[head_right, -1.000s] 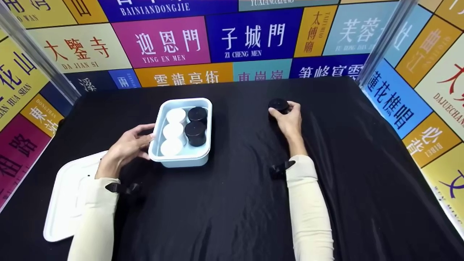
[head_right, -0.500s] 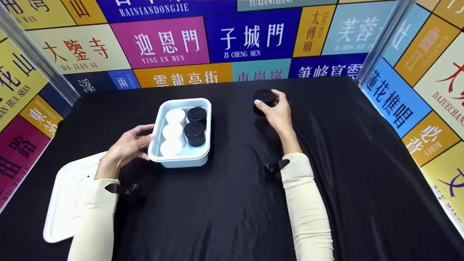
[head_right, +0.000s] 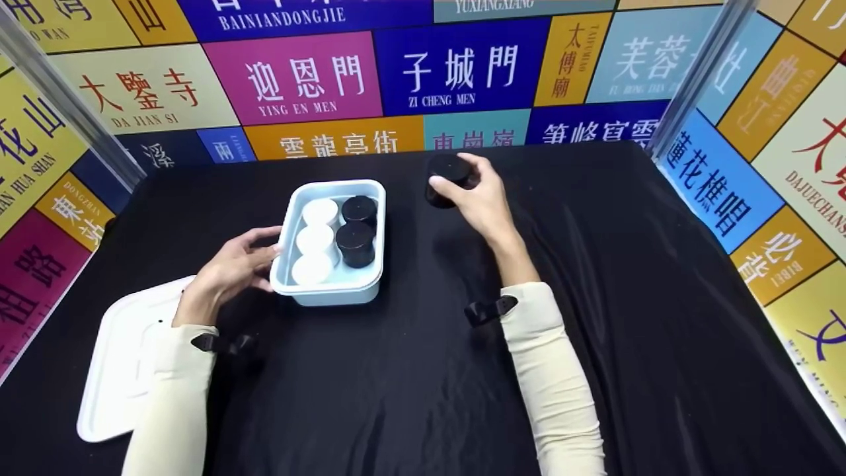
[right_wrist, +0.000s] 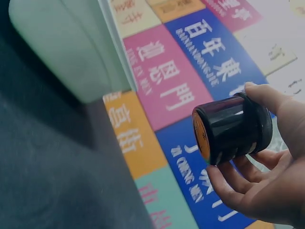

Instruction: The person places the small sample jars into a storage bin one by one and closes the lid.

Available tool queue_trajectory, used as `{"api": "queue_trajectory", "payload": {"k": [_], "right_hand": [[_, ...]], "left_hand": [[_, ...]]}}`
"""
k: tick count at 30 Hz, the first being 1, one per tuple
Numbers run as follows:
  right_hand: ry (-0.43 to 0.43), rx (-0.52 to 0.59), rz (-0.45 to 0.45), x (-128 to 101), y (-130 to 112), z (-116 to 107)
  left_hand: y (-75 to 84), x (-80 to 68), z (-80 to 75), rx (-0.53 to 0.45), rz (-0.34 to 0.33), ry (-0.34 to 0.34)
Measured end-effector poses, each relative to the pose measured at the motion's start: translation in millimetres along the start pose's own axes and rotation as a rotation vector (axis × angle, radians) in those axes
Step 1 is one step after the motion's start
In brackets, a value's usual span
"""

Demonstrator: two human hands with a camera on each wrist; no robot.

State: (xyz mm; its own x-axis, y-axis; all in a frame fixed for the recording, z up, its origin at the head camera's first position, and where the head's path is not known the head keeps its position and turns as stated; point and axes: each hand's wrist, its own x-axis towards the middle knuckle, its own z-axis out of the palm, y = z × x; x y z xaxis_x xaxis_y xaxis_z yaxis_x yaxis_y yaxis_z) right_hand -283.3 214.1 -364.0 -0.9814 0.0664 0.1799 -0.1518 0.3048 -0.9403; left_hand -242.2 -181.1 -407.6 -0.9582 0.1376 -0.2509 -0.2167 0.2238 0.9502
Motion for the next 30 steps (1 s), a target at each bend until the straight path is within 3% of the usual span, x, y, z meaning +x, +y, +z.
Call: {"api": "queue_trajectory", "payload": {"k": [4, 10, 17, 30], "right_hand": [[-0.037, 0.030, -0.045, -5, -11, 8], [-0.115, -0.009, -0.095, -12, -23, 19], [-0.247, -0.109, -0.133, -22, -32, 36], [-0.489, -0.193, -0.150, -35, -40, 67]], "left_hand": [[0.4, 0.5, 0.0, -0.009, 0.004, 0.001], [1.8, 0.1, 0.5, 0.000, 0.008, 0.001], [1.6, -0.8, 0.3, -0.006, 0.012, -0.004], [0.7, -0.7, 0.5, -0.021, 0.009, -0.011]]}}
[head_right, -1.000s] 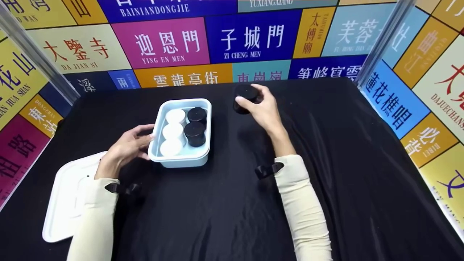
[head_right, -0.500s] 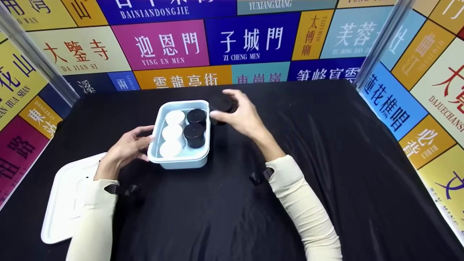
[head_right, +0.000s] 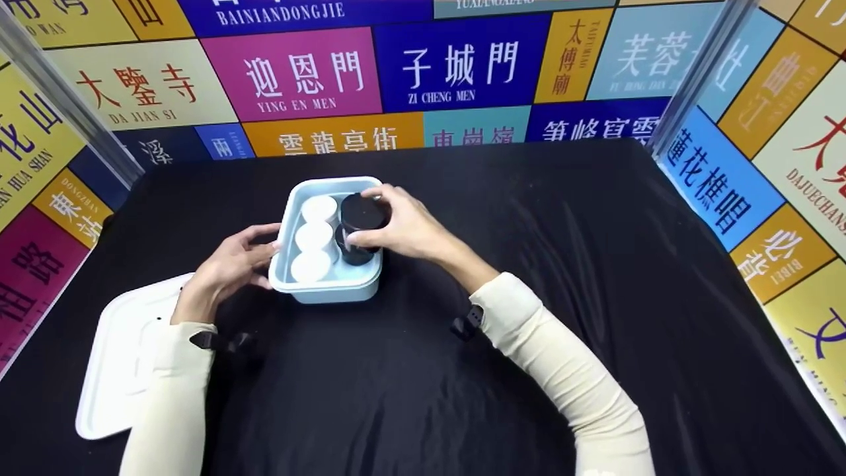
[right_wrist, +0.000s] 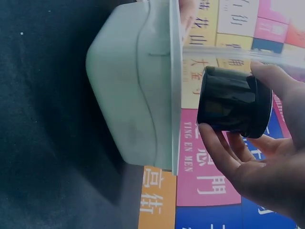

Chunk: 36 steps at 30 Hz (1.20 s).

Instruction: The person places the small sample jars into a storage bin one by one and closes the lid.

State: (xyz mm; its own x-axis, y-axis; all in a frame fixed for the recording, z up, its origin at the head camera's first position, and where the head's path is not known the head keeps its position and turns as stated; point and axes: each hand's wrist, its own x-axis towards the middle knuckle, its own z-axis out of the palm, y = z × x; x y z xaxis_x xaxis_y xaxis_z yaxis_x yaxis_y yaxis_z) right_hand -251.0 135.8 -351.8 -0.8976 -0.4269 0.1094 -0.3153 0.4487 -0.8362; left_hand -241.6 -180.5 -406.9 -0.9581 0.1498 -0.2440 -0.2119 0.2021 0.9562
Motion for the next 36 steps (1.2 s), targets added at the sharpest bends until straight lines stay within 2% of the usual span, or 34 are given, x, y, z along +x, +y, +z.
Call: {"api": "queue_trajectory", "payload": {"k": [6, 13, 22, 36], "right_hand": [[-0.076, -0.044, 0.011, 4, -9, 6], [-0.148, -0.192, 0.014, 11, -15, 11], [-0.294, -0.342, -0.041, 19, -24, 14], [-0.429, -0.444, -0.078, 28, -22, 19]], "left_hand": [[1.3, -0.8, -0.7, 0.007, 0.004, 0.000], [2.7, -1.0, -0.3, 0.015, 0.006, -0.002], [0.7, -0.9, -1.5, 0.001, 0.003, 0.007], [-0.8, 0.2, -0.5, -0.005, 0.006, 0.001]]}}
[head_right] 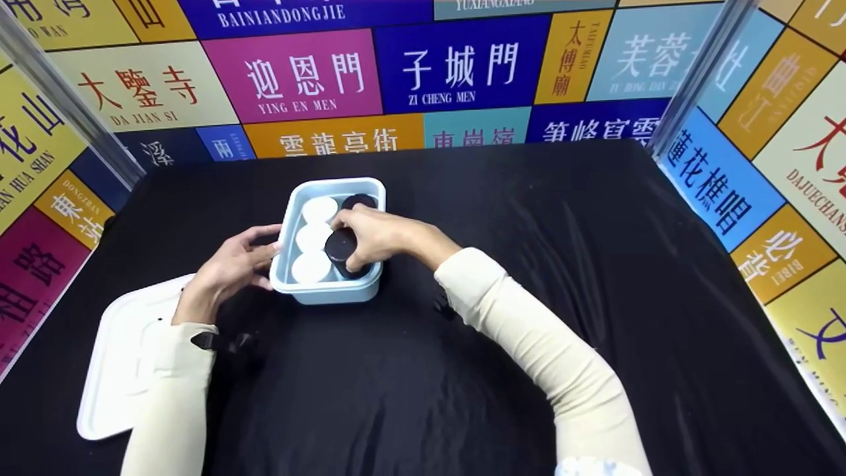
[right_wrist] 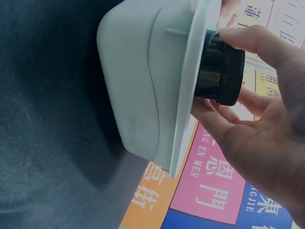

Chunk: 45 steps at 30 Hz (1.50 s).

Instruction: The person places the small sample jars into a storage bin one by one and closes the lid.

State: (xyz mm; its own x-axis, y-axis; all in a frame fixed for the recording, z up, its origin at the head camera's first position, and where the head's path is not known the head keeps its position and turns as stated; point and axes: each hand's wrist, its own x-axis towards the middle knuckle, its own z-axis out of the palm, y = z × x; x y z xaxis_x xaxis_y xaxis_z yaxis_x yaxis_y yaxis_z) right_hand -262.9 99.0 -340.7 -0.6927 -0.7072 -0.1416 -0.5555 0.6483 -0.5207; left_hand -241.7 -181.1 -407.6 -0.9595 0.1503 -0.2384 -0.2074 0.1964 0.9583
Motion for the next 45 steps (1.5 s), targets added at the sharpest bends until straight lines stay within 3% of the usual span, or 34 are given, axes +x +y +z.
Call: {"api": "queue_trajectory", "payload": {"k": [11, 23, 36, 40, 45], "right_hand": [[-0.060, -0.109, 0.019, 7, -1, 4], [-0.055, -0.236, -0.045, 12, 0, 14], [-0.076, -0.220, -0.033, 12, -5, 10], [0.006, -0.152, -0.052, 11, -14, 10], [0.237, 0.076, -0.089, 8, -31, 27]], "left_hand": [[-0.1, -1.4, -0.6, -0.012, 0.001, 0.001], [0.1, 0.3, 0.5, -0.014, -0.005, -0.008], [3.9, -1.4, 1.9, 0.040, -0.008, 0.005], [5.2, -7.3, -6.4, 0.108, -0.028, 0.016], [13.3, -21.6, -39.9, 0.263, -0.046, 0.074]]}}
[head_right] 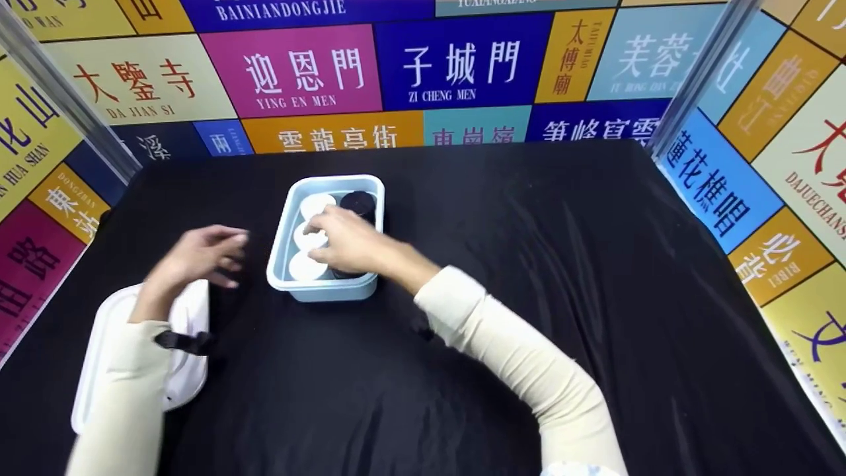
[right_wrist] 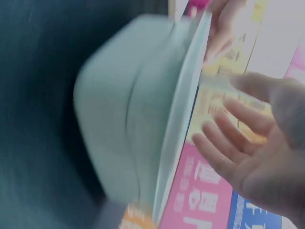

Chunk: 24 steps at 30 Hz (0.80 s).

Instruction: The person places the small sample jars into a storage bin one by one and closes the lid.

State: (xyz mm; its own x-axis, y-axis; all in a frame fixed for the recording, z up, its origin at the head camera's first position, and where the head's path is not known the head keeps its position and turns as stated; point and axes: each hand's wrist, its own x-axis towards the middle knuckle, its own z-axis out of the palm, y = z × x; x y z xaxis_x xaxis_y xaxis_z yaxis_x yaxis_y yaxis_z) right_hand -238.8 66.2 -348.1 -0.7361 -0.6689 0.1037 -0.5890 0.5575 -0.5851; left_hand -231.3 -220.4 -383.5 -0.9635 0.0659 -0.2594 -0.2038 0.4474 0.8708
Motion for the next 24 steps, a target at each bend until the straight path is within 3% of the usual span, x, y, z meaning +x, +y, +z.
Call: {"api": "queue_trajectory", "payload": {"k": [4, 9, 13, 16, 20, 24], "right_hand": [[0.076, 0.277, -0.018, -2, -18, 22], [0.001, 0.557, 0.030, -2, -40, 45], [-0.075, 0.737, 0.103, 0, -57, 66], [-0.112, 0.823, 0.131, 4, -65, 85], [-0.142, 0.847, 0.178, 12, -72, 110], [-0.175, 0.886, 0.240, 22, -73, 131]], "left_hand": [[-5.5, -19.1, -36.2, 0.169, -0.001, 0.084], [-18.5, -42.6, -69.5, 0.404, -0.044, 0.189], [-33.7, -58.7, -87.2, 0.534, -0.119, 0.202], [-44.8, -69.9, -98.4, 0.558, -0.231, 0.166], [-60.0, -82.5, -115.0, 0.553, -0.338, 0.108], [-76.1, -90.2, -128.3, 0.428, -0.382, 0.030]]}}
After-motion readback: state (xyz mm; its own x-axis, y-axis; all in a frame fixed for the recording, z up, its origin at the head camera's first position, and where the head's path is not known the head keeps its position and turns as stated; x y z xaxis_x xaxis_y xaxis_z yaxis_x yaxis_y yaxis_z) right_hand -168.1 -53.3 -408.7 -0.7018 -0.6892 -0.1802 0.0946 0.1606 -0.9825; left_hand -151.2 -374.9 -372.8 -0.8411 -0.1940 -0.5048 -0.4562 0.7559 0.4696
